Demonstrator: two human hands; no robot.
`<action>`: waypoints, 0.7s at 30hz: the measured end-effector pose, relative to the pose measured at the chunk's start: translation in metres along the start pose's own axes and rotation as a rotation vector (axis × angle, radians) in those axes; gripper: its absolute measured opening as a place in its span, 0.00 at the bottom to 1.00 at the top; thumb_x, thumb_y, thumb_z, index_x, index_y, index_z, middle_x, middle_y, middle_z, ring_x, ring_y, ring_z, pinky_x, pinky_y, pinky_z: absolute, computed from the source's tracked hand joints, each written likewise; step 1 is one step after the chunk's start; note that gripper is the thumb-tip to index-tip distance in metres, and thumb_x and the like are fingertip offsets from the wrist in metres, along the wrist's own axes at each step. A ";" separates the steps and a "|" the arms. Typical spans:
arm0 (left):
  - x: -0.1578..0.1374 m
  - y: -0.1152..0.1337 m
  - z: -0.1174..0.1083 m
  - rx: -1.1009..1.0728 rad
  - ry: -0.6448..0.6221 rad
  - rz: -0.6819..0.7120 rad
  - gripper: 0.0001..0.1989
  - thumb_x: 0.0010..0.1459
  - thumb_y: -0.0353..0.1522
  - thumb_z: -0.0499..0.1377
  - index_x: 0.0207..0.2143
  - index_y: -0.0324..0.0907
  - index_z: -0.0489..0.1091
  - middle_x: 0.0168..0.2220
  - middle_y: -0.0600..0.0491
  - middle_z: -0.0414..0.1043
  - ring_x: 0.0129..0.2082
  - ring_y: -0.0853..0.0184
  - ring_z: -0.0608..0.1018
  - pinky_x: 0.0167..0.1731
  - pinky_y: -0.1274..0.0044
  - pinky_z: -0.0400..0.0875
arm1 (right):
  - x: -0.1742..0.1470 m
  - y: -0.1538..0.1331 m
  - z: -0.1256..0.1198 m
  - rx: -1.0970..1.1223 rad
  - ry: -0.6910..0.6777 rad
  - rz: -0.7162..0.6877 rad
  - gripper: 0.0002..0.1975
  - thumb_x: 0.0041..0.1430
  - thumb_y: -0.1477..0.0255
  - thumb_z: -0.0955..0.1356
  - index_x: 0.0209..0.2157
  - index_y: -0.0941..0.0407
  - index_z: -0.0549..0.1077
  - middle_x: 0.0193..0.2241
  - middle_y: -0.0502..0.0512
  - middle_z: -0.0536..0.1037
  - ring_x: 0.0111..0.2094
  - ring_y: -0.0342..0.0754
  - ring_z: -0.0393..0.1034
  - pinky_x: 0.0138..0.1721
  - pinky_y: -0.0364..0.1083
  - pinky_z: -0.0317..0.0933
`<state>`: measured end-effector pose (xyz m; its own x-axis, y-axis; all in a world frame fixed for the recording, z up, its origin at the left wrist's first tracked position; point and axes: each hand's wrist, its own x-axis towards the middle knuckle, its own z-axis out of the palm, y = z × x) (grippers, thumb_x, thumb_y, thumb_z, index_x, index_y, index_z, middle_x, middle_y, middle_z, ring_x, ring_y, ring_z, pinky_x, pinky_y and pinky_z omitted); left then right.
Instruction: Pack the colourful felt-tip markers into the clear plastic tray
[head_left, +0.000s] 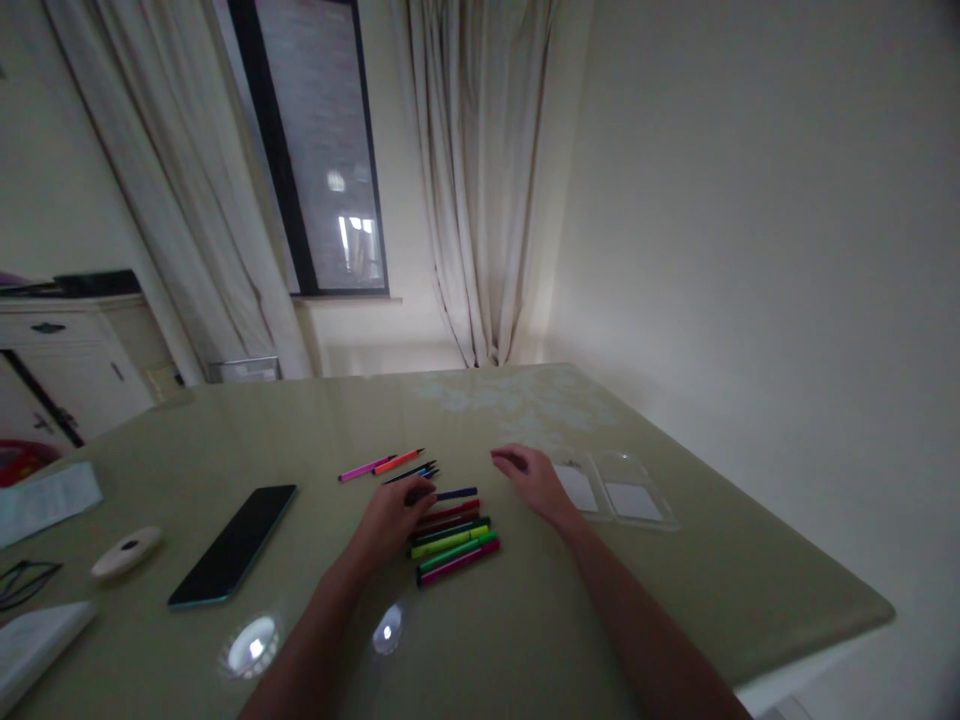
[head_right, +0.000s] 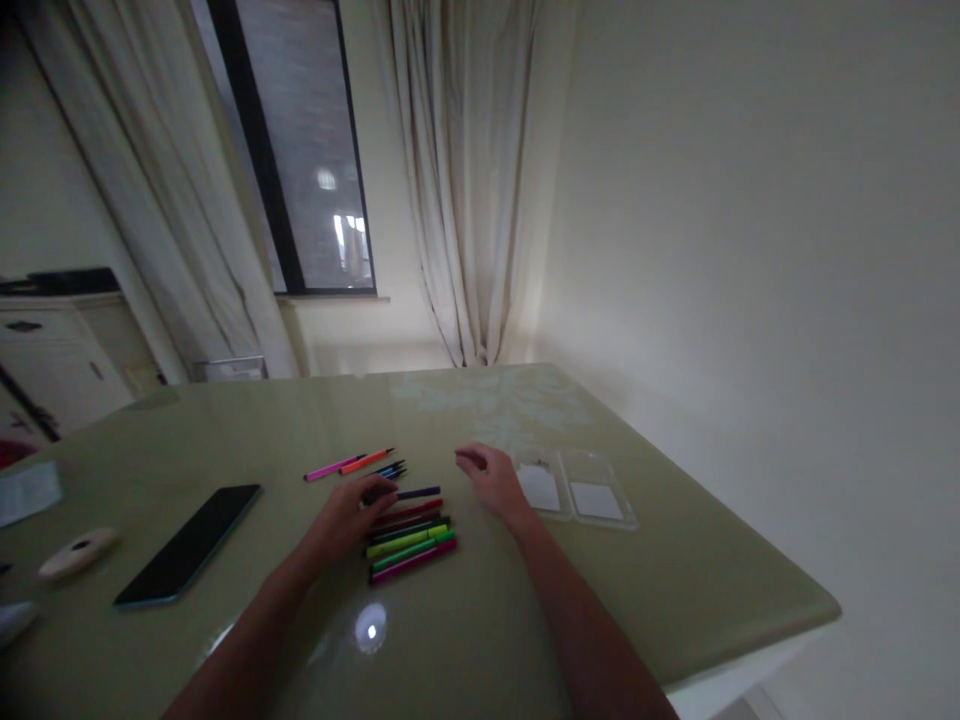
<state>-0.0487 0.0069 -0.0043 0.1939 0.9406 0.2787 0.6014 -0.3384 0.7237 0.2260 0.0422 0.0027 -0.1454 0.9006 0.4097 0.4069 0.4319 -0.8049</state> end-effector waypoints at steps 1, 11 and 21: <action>-0.001 -0.003 -0.001 0.027 -0.019 -0.006 0.12 0.59 0.40 0.59 0.37 0.43 0.79 0.37 0.49 0.83 0.38 0.58 0.82 0.42 0.70 0.74 | 0.002 0.006 -0.008 -0.064 0.056 0.015 0.12 0.62 0.64 0.68 0.40 0.54 0.82 0.37 0.57 0.85 0.37 0.51 0.78 0.43 0.50 0.69; 0.002 -0.025 -0.004 0.243 0.126 -0.056 0.15 0.64 0.36 0.53 0.40 0.41 0.78 0.43 0.44 0.80 0.46 0.55 0.79 0.50 0.66 0.70 | 0.000 0.029 -0.044 -0.532 -0.160 0.075 0.03 0.49 0.72 0.77 0.30 0.53 0.84 0.38 0.57 0.80 0.40 0.52 0.74 0.43 0.48 0.63; 0.003 -0.036 -0.013 0.459 0.144 -0.099 0.13 0.64 0.35 0.55 0.42 0.41 0.79 0.45 0.43 0.79 0.49 0.54 0.78 0.52 0.67 0.69 | -0.003 0.018 -0.026 -0.567 -0.191 0.004 0.03 0.56 0.71 0.75 0.34 0.54 0.83 0.41 0.57 0.79 0.46 0.53 0.72 0.49 0.50 0.58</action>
<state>-0.0803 0.0221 -0.0213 0.0289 0.9434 0.3303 0.8972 -0.1702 0.4075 0.2569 0.0462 -0.0019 -0.2808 0.9179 0.2803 0.8181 0.3816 -0.4302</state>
